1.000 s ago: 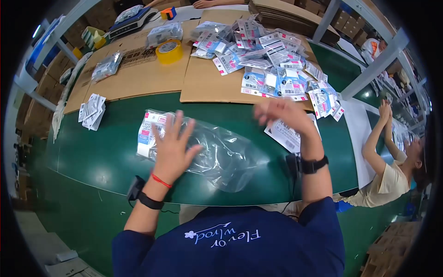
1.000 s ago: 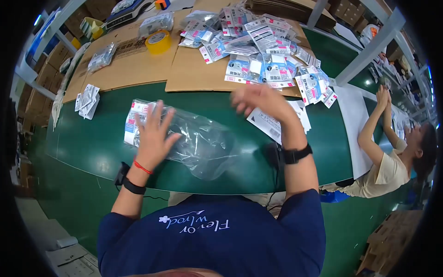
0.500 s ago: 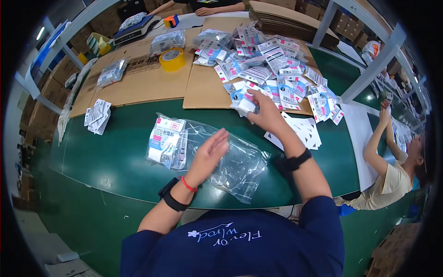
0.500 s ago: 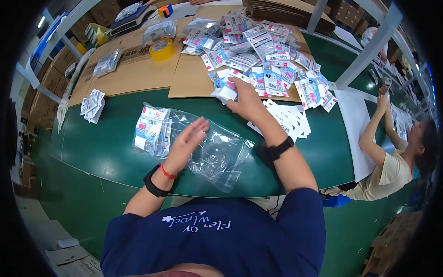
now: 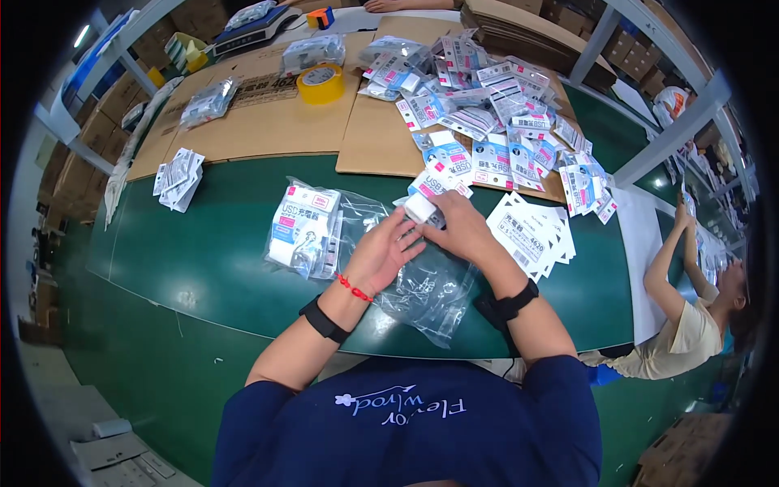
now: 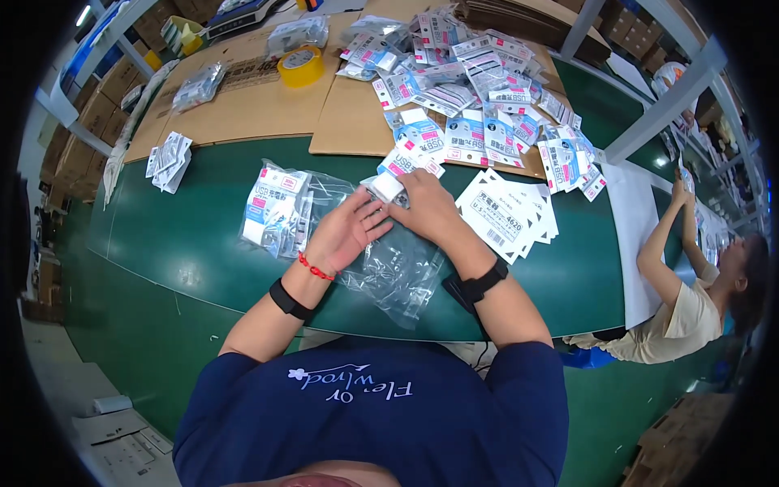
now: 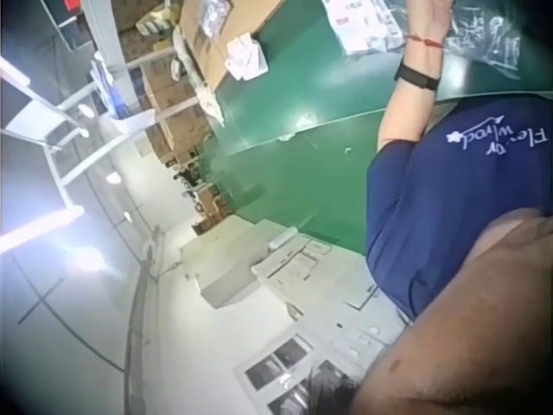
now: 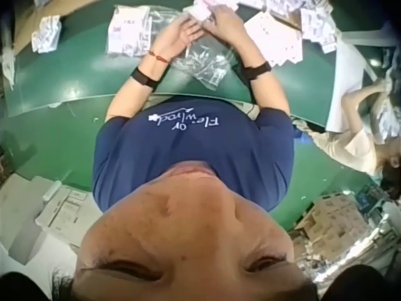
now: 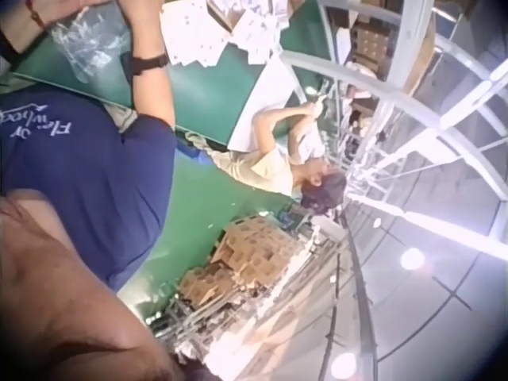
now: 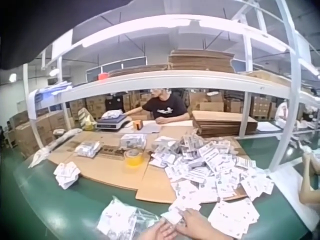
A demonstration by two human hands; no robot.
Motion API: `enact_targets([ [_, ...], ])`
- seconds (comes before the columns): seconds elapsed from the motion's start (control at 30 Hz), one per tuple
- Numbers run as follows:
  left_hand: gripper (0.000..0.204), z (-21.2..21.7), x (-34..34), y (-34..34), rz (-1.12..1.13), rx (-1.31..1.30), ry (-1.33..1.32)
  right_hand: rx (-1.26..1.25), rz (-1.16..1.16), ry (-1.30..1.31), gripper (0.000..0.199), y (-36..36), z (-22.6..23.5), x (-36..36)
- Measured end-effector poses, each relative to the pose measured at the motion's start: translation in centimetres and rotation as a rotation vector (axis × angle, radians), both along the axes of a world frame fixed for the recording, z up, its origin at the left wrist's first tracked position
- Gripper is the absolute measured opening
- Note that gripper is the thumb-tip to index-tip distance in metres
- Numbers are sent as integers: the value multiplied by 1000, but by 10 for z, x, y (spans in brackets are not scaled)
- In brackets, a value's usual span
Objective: The person packs USB chargers and a label into a plastic bag by hand, seals it, and repeats the process for a second bag.
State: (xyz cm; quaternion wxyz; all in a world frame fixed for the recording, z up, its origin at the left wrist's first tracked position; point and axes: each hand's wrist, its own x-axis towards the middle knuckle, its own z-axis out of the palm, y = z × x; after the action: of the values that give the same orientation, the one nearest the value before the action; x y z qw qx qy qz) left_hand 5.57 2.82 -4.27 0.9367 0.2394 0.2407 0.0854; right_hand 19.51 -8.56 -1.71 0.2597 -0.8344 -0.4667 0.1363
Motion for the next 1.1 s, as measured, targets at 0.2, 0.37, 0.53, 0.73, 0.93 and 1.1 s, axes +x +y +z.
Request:
enact_targets([
  [0.2,42,21,-17,7,-139,-240,-191,265,306,-131,49,-11,19,-2],
  [0.37,39,34,-41,-18,205,287,-123,454,284,294,47,12,35,22],
  [0.53,38,22,-47,-20,280,225,-163,484,-230,63,49,76,-38,66],
  [0.73,39,34,-71,-19,306,83,-262,399,396,-252,46,66,-36,94],
  [0.93,41,25,-81,-16,346,187,-136,361,187,-47,39,76,1,58],
  [1.1,42,26,-71,-13,348,130,-117,251,121,-134,41,72,-8,53],
])
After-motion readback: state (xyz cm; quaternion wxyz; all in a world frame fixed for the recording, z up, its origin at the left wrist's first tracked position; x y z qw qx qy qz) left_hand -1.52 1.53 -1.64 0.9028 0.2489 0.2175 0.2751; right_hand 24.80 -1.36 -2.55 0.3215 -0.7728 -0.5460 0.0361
